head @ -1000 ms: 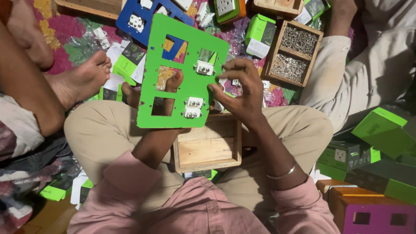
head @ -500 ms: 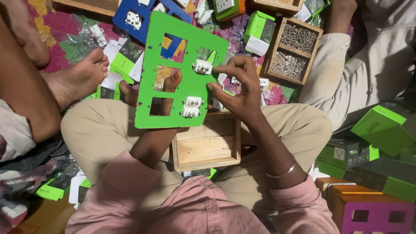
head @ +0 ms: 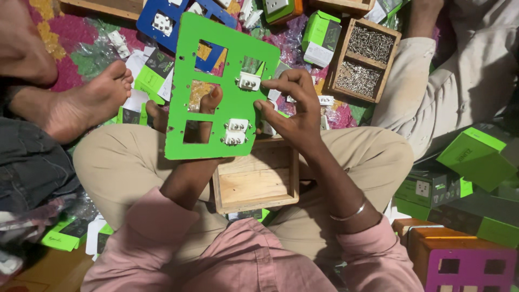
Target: The person sits on the floor and assembles white electrical switches onto a green plastic mounting board. They pick up screws from a wooden box, insert them into the switch terminals, and tighten them by hand. The person repeats this process for multiple switches on the board.
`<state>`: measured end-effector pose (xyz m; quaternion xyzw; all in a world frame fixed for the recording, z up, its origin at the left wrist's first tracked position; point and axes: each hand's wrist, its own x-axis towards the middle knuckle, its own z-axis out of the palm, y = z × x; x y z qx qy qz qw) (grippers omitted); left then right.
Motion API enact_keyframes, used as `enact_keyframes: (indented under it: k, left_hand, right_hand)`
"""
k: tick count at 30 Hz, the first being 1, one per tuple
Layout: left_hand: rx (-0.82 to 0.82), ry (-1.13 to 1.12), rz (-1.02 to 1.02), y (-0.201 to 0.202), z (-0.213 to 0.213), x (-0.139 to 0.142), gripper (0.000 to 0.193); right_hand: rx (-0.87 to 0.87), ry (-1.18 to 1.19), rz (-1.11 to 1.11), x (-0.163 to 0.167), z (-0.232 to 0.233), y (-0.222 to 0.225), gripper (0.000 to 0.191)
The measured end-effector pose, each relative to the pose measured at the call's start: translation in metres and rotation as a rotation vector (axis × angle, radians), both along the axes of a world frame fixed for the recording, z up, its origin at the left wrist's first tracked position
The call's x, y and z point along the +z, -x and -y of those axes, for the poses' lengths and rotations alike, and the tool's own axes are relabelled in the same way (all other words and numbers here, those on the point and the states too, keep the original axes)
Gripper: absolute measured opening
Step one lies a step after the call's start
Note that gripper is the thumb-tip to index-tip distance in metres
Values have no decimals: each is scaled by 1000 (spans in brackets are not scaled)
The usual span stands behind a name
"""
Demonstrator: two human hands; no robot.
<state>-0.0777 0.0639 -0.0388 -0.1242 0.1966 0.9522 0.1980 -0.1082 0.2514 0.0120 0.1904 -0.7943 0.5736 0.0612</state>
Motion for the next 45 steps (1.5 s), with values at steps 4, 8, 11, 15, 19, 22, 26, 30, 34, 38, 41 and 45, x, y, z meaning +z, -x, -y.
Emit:
enact_keyframes:
  k: [4,8,11,15,19,22,26,30,34,38,41,45]
  left_hand:
    - [-1,21,41,3,2,-3,72]
    - [-9,36,91,-2,1,-7,71]
    - [-74,48,9,2,1,-3,72]
    - [-76,378,-347,21,5,16,74]
    - [113,1585,-835,13,23,46,72]
    - [126,1856,-903,14,27,60,78]
    - [183,2072,-956,18,32,64,89]
    - [321,1786,-794,16,50,52,96]
    - [260,1050,-432,15,49,26,95]
    - [65,547,-395,14,16,9,100]
    - [75,392,-371,5,0,13,97]
    - [114,208,-301,-1,-8,28,93]
  right_hand:
    - [-15,-45,-59,1,3,1,28]
    - [-33,-59,-39,6,-3,-2,39]
    - [-30,-102,-79,5,-7,1,31]
    - [-105,436,266,6,-21,16,24]
    - [-4,518,554,19,-50,22,25]
    - [113,359,648,25,-67,22,24]
    - [150,325,668,17,-67,23,16]
    - [88,587,560,11,-73,32,7]
    - [21,744,448,11,-84,40,20]
    - [36,808,470,11,-83,40,24]
    - [67,718,524,11,-68,37,29]
    - [109,590,677,2,-46,27,27]
